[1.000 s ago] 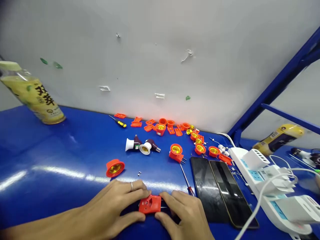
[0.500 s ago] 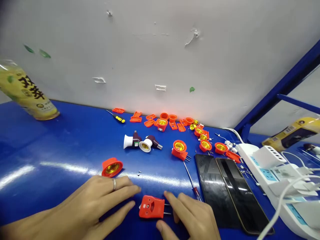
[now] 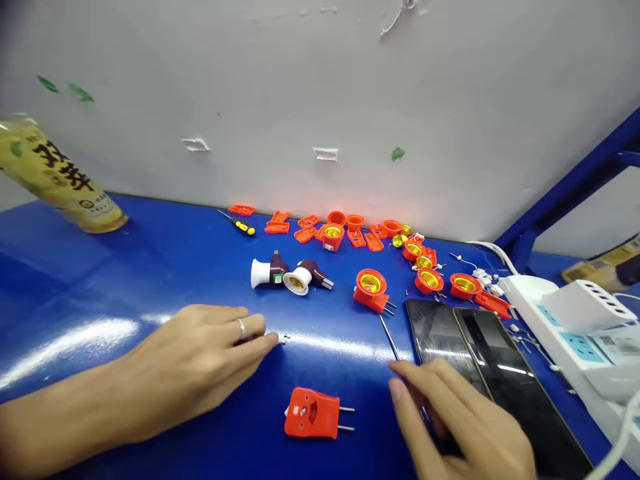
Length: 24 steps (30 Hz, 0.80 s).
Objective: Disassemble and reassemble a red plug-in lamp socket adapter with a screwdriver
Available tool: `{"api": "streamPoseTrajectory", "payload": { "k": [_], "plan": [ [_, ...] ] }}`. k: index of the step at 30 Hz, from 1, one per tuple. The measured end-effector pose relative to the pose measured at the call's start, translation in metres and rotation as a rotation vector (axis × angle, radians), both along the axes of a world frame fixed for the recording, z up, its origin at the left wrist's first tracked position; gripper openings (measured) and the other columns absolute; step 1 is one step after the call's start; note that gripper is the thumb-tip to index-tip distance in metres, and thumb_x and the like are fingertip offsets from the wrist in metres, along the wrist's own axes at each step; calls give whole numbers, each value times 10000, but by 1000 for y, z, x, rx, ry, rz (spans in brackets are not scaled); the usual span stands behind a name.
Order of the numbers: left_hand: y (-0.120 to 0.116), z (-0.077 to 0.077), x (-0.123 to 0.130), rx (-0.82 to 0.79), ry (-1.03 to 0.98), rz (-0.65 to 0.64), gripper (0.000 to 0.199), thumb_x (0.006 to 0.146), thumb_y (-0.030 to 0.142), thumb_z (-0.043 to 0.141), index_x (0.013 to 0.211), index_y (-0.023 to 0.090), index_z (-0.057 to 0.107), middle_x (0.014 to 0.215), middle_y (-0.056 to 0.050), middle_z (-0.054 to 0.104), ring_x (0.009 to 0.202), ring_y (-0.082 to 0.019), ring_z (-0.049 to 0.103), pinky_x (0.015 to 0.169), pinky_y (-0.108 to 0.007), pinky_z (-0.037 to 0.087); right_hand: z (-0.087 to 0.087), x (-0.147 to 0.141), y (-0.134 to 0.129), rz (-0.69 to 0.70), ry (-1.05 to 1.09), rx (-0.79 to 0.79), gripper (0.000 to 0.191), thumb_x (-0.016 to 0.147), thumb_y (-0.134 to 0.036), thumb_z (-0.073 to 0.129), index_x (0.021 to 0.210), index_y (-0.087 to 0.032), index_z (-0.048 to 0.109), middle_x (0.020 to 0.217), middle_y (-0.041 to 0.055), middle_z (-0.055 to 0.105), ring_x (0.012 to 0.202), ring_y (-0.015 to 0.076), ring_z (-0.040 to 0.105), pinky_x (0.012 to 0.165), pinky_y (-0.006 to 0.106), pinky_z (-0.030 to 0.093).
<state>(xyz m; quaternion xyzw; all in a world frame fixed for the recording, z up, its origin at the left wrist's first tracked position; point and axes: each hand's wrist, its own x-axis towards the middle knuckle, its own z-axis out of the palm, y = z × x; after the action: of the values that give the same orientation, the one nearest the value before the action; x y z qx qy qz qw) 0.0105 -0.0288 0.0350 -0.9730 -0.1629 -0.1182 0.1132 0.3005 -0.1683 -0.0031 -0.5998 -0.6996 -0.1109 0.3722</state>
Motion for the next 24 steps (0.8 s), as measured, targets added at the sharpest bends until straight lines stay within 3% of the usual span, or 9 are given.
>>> {"api": "streamPoseTrajectory", "payload": {
  "k": [3, 8, 12, 17, 20, 24],
  "plan": [
    [-2, -12, 13, 22, 19, -25, 161, 894, 65, 593, 818, 192, 657, 752, -24, 657, 580, -213, 555, 519, -383, 317, 1, 4, 10, -60, -71, 28, 216, 1047, -381, 599, 980, -225, 733, 779, -8, 689, 515, 88, 624, 524, 218, 499],
    [-2, -19, 14, 11, 7, -18, 223, 802, -20, 593, 820, 187, 675, 745, -21, 675, 586, -228, 582, 512, -393, 331, -13, -1, 9, -42, -77, 51, 159, 1052, -285, 612, 1012, -186, 730, 800, 4, 661, 599, 82, 637, 620, 199, 494],
    [-6, -16, 4, 3, -51, -11, 279, 858, -31, 513, 894, 184, 688, 788, -23, 700, 623, -209, 615, 561, -372, 389, -17, -3, 6, -38, -73, 104, 112, 1041, -248, 635, 1025, -179, 722, 834, 22, 678, 682, 98, 683, 689, 200, 505],
    [-19, -15, 5, -69, -225, -32, 311, 1025, 80, 429, 963, 181, 716, 850, -41, 740, 677, -197, 661, 571, -365, 396, -14, -8, 8, -28, -86, 150, 110, 1039, -212, 616, 1013, -175, 716, 770, 7, 669, 572, 81, 642, 597, 193, 494],
    [-20, -13, 9, -59, -292, -44, 320, 1046, 96, 420, 987, 170, 725, 908, -59, 763, 726, -210, 687, 572, -378, 399, -16, -8, 8, -22, -76, 156, 100, 1033, -193, 618, 1003, -179, 712, 744, -1, 662, 541, 75, 634, 572, 186, 495],
    [-9, -7, 12, 4, -257, -12, 347, 1037, 68, 404, 912, 175, 710, 827, -47, 732, 672, -209, 664, 566, -376, 418, -18, -5, 8, -2, -113, 110, 136, 1049, -215, 598, 1023, -159, 719, 739, 12, 666, 544, 83, 664, 544, 184, 495]
  ]
}}
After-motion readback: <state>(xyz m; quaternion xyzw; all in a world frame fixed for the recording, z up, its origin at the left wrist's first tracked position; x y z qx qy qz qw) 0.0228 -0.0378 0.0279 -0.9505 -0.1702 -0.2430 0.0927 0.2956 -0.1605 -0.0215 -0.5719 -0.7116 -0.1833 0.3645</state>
